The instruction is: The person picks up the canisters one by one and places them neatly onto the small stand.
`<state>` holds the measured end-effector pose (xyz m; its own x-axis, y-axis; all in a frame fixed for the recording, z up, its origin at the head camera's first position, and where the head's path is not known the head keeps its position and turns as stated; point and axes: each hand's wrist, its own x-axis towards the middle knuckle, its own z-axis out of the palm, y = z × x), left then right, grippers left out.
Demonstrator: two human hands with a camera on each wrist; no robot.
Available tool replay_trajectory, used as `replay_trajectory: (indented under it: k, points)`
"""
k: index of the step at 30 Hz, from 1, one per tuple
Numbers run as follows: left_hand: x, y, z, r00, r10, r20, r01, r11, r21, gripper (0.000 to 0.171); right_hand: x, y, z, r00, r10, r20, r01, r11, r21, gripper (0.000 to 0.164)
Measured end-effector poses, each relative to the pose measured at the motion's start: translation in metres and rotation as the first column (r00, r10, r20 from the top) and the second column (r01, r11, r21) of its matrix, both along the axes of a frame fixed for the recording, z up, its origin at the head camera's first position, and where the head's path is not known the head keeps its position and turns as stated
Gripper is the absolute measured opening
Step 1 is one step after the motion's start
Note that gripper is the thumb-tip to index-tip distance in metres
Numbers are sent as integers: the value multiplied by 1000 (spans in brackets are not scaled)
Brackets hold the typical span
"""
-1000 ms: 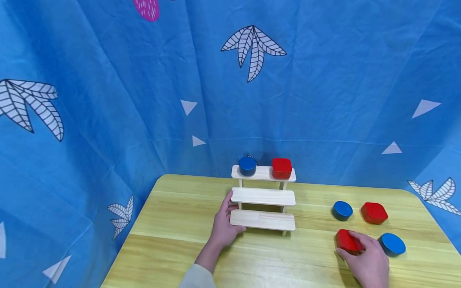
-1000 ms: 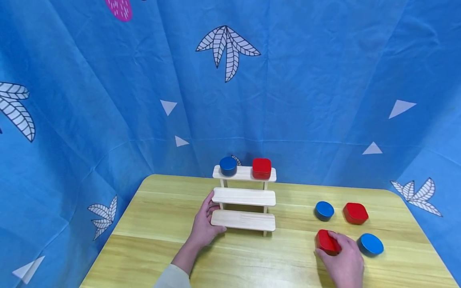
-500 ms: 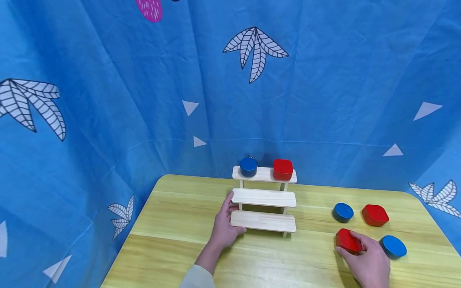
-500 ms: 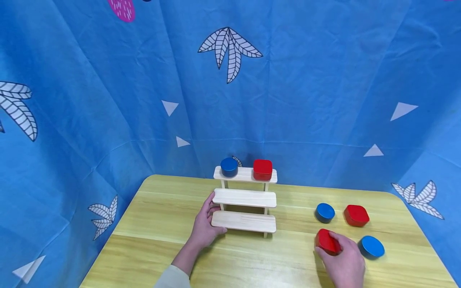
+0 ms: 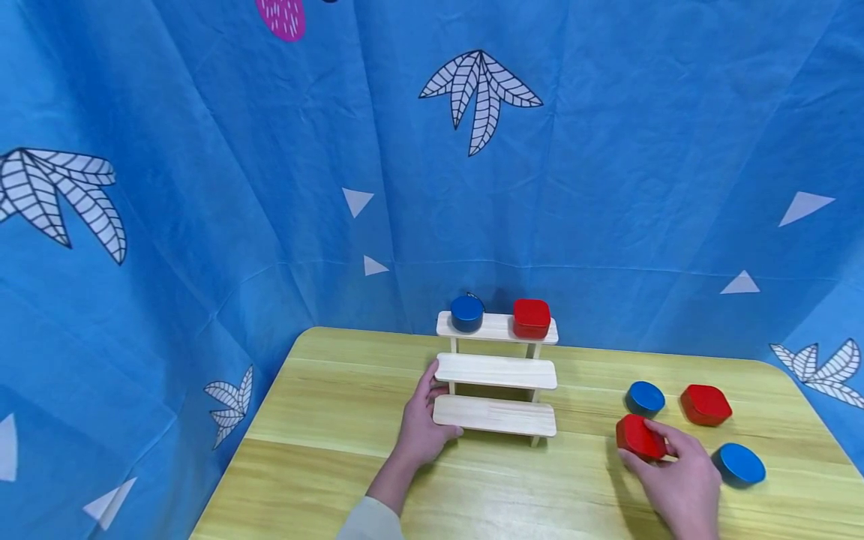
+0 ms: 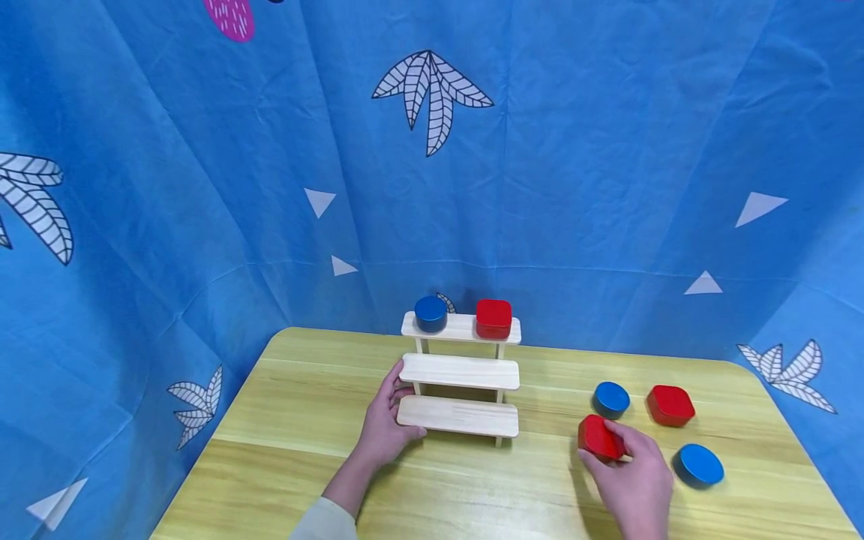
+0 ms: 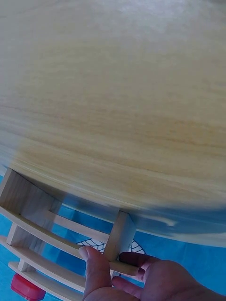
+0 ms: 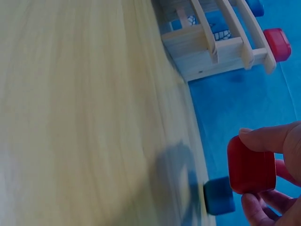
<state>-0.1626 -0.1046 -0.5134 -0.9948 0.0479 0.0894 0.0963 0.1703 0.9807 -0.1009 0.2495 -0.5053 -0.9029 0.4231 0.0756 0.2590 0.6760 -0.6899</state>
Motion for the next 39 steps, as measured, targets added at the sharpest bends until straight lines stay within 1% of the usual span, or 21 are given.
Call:
replay_trajectory:
  k: [2,4,8,12,17,23,30,35,39]
  points:
    - [-4,-1,-9,1000,-3,0,3,1000,8,127,0,-4,2,1000,8,-18,-8,1000,0,73]
    - [-6,-2,-13,1000,-9,-8,9,1000,27,129,0,-7,2,999,20,-47,-20,1000,3,72]
    - [-5,-2,-13,1000,-17,-21,18,998,52,129,0,-11,2,993,44,-111,-44,999,7,69]
    - [-5,-3,-13,1000,-18,-22,19,999,46,129,-2,-13,4,987,56,-150,-58,998,-9,69]
    - [-5,-2,-14,999,-19,-29,20,999,45,129,-5,-20,9,980,62,-188,-65,998,-10,69]
    - [-5,-2,-15,1000,-12,-25,13,1000,26,130,-9,-34,19,972,48,-228,-56,998,-30,66]
    - [-6,-3,-15,1000,-5,-29,5,1000,-1,129,-17,-51,24,947,76,-313,-103,992,-71,63]
    - [-6,-4,-17,999,-10,-40,9,1000,-6,128,-21,-60,28,936,89,-340,-125,988,-88,61]
    - [-7,-4,-17,999,-12,-38,11,1000,-17,129,-24,-67,31,934,99,-343,-135,987,-85,61]
